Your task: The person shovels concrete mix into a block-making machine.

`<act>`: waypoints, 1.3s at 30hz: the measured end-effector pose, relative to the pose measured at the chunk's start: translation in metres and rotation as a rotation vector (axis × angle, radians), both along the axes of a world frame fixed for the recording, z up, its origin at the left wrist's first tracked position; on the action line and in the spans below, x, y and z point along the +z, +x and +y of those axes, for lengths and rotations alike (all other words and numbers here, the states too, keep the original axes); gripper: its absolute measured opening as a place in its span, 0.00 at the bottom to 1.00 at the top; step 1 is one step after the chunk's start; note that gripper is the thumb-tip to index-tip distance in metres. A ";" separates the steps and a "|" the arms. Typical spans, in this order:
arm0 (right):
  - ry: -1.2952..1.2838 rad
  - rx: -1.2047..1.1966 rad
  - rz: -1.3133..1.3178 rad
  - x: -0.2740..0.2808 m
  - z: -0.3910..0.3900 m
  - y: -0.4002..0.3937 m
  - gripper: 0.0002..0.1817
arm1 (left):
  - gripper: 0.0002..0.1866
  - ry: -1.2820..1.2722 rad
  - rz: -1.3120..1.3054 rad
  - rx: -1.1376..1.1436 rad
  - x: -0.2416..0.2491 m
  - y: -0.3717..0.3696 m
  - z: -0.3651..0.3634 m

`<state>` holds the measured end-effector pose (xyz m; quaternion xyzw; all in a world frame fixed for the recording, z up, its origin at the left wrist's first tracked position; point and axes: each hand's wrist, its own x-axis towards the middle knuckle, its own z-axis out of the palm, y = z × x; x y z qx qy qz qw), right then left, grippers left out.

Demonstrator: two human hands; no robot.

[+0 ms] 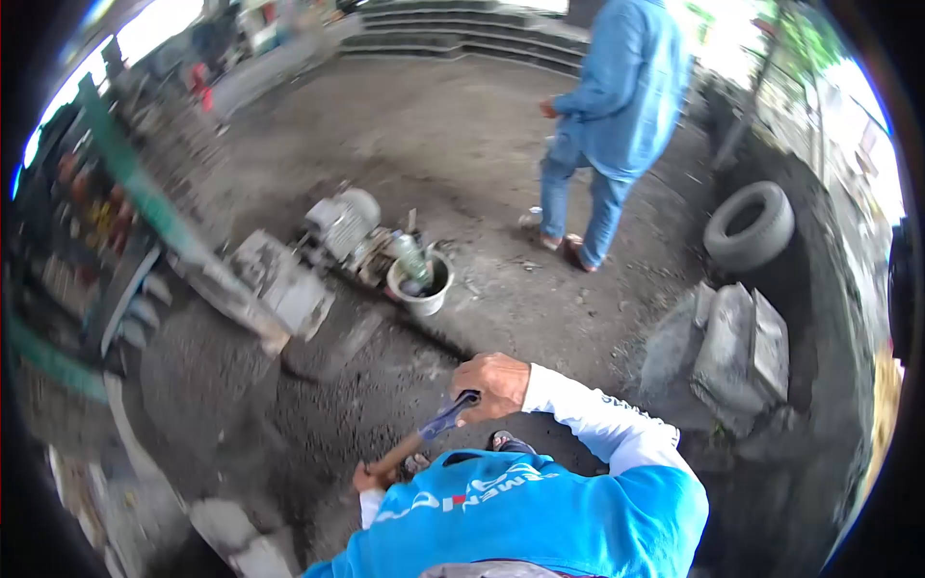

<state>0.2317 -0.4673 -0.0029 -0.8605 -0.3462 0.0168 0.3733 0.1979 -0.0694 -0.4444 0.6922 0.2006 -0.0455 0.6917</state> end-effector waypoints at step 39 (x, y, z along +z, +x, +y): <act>0.094 -0.123 0.524 -0.197 0.165 0.241 0.14 | 0.17 -0.949 0.622 1.122 0.027 -0.266 -0.086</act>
